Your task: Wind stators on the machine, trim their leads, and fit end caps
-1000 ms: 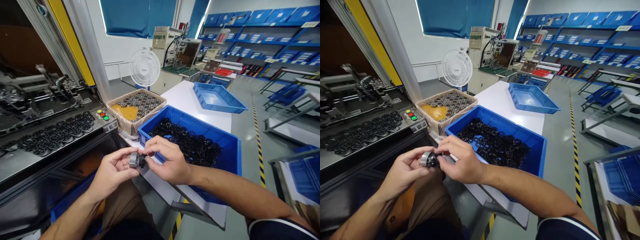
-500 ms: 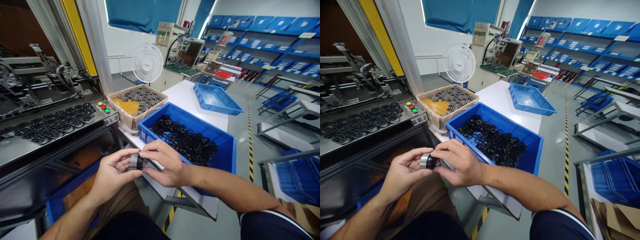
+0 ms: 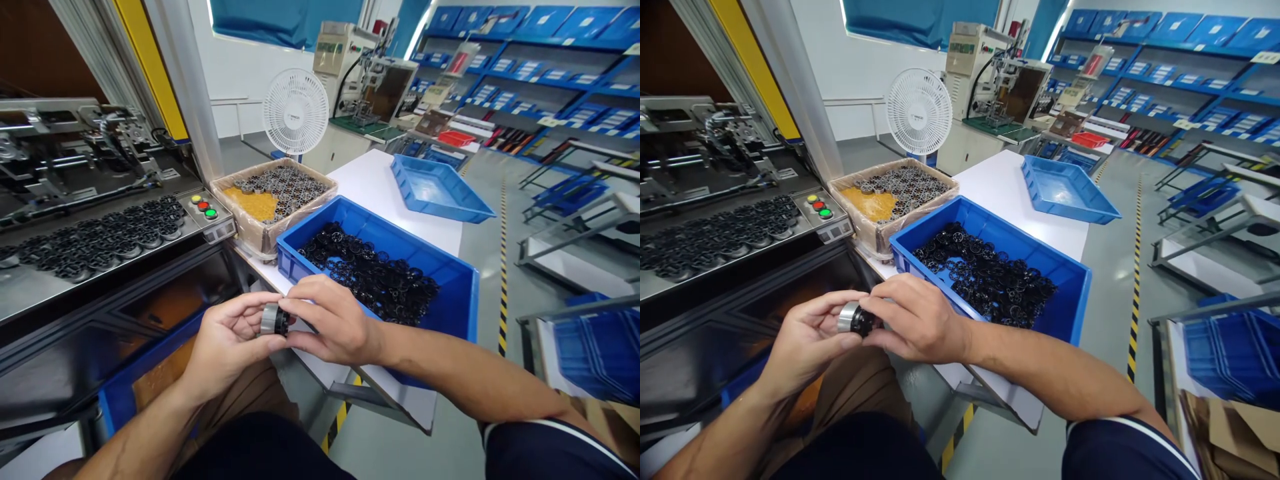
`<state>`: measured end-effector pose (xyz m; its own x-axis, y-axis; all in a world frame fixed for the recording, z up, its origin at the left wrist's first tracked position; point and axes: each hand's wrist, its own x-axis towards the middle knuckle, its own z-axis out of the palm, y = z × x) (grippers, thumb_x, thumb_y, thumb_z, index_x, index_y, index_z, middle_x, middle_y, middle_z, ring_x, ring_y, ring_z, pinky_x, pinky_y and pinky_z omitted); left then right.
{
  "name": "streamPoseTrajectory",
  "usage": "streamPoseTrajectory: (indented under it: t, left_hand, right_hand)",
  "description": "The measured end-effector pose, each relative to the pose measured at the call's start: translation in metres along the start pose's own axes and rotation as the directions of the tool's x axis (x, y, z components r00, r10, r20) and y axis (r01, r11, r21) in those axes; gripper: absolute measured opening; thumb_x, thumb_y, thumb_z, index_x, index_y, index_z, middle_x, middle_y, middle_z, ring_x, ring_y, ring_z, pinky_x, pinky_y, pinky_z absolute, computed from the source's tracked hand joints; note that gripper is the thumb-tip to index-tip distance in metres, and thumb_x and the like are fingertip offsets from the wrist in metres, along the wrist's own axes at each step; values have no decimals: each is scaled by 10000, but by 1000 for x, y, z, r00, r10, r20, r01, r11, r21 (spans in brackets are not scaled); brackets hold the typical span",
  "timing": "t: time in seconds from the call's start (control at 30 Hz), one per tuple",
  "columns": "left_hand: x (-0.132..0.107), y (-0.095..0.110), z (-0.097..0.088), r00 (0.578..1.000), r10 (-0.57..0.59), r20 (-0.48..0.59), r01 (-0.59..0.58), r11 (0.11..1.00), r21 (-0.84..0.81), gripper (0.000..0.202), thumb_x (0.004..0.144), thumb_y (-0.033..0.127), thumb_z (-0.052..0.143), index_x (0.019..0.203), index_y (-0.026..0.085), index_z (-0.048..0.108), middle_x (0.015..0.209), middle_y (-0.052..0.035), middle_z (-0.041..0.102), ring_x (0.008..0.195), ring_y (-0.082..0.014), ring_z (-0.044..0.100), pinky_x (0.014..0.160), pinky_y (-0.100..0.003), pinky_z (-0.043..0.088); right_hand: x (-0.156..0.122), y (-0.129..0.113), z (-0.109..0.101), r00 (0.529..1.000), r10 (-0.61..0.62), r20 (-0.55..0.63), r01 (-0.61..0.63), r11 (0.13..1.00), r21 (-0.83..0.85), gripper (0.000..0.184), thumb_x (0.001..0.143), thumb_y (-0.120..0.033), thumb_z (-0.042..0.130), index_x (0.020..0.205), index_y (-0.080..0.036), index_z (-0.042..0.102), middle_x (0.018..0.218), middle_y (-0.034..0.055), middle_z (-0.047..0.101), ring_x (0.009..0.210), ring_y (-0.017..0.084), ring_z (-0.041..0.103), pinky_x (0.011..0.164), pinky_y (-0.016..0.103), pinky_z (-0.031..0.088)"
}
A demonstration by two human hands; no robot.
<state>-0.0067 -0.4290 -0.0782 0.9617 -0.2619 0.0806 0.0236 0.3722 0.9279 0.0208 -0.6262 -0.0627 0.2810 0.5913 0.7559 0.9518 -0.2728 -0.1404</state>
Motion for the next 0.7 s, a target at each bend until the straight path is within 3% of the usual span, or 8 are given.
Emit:
streamPoseTrajectory:
  t: [0.17,0.4,0.57,0.7]
  left_hand:
    - [-2,-1,-2,1000,9,-12,-9,1000,6,448,589,55,856,994,219,760,871,-31,790,809,-187,756,726,-190,606]
    - [-2,0,-6,1000,-19,-21,20,999,49,457,569,73,869,987,231,773,889,-50,793,797,-207,759,722,-207,610]
    - [-12,-8,-20,995,-87,-48,95,973,209,495,533,151,897,1007,221,769,896,-57,792,785,-236,758,705,-223,612]
    - [-22,-17,-20,976,-115,-187,169,936,310,523,616,296,868,1113,214,727,973,-35,784,829,-200,749,756,-184,589]
  right_hand:
    - [-1,2,2,1000,8,14,-8,1000,8,405,875,-227,664,1251,-140,538,1049,139,649,992,222,624,840,409,569]
    - [3,4,0,994,-108,17,109,985,-134,334,892,-283,653,1122,-45,614,966,161,677,933,230,633,797,375,573]
    - [-1,3,4,983,-182,8,180,961,-211,306,907,-354,631,1002,-66,673,887,96,679,823,177,629,743,288,546]
    - [-5,1,10,980,-186,77,200,940,-278,407,918,-480,575,1027,-104,682,974,96,663,858,170,618,748,275,513]
